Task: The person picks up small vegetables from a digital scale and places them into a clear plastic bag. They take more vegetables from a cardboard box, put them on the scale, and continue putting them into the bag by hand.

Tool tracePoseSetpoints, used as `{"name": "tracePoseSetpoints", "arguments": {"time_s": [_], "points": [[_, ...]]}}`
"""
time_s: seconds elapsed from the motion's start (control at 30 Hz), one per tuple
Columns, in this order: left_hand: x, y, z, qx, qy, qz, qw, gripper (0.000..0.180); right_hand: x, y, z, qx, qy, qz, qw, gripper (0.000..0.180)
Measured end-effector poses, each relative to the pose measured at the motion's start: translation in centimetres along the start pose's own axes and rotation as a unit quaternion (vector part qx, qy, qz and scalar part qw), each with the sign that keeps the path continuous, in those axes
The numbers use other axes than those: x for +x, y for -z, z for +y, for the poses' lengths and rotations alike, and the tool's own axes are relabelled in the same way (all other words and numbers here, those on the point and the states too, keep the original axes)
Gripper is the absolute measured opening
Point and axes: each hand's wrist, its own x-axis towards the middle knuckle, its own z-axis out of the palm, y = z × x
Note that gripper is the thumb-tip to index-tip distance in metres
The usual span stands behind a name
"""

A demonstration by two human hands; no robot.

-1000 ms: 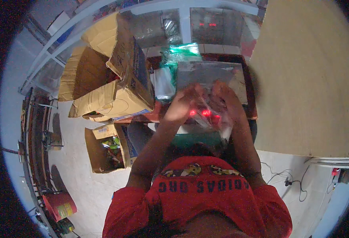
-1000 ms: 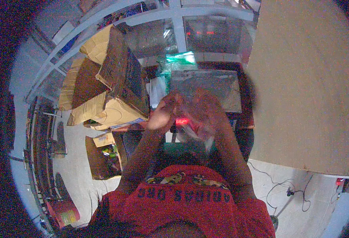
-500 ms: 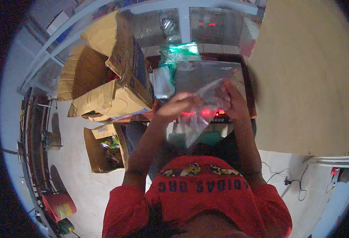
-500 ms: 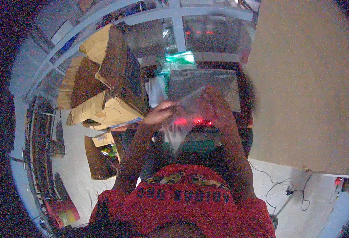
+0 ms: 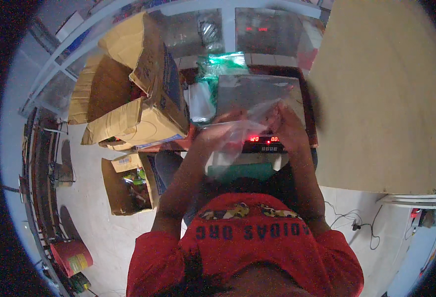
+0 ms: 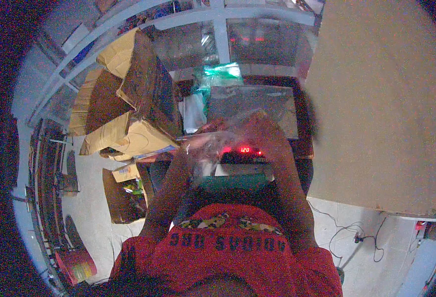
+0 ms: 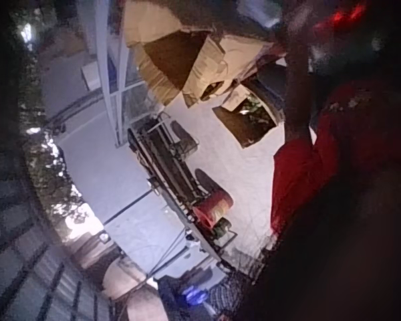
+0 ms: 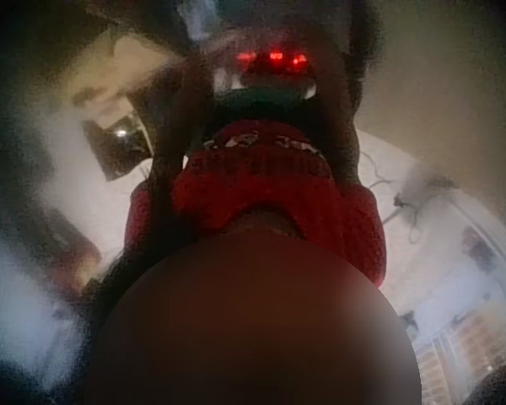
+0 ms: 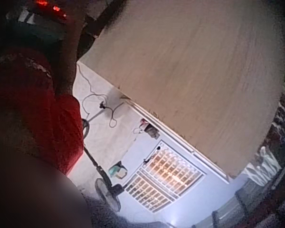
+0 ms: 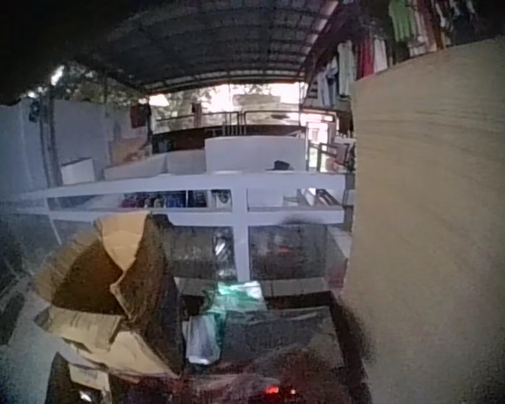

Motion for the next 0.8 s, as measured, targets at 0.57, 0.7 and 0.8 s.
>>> {"name": "tracePoseSetpoints", "arguments": {"time_s": [0.57,0.7,0.8], "points": [[-2.6,-10.1,3.4,0.098,0.034,0.082,0.991,0.030,-2.8,1.7,1.4,0.065,-0.159,-0.009,0.985,0.024],[-2.9,-7.8,3.1,0.349,0.064,0.016,0.935,0.027,-2.1,1.0,0.9,0.487,-0.219,0.061,0.843,0.024],[-2.4,-6.4,3.1,0.163,-0.023,-0.052,0.985,0.030,-0.6,2.0,-0.9,0.201,-0.171,0.014,0.964,0.022]]}}
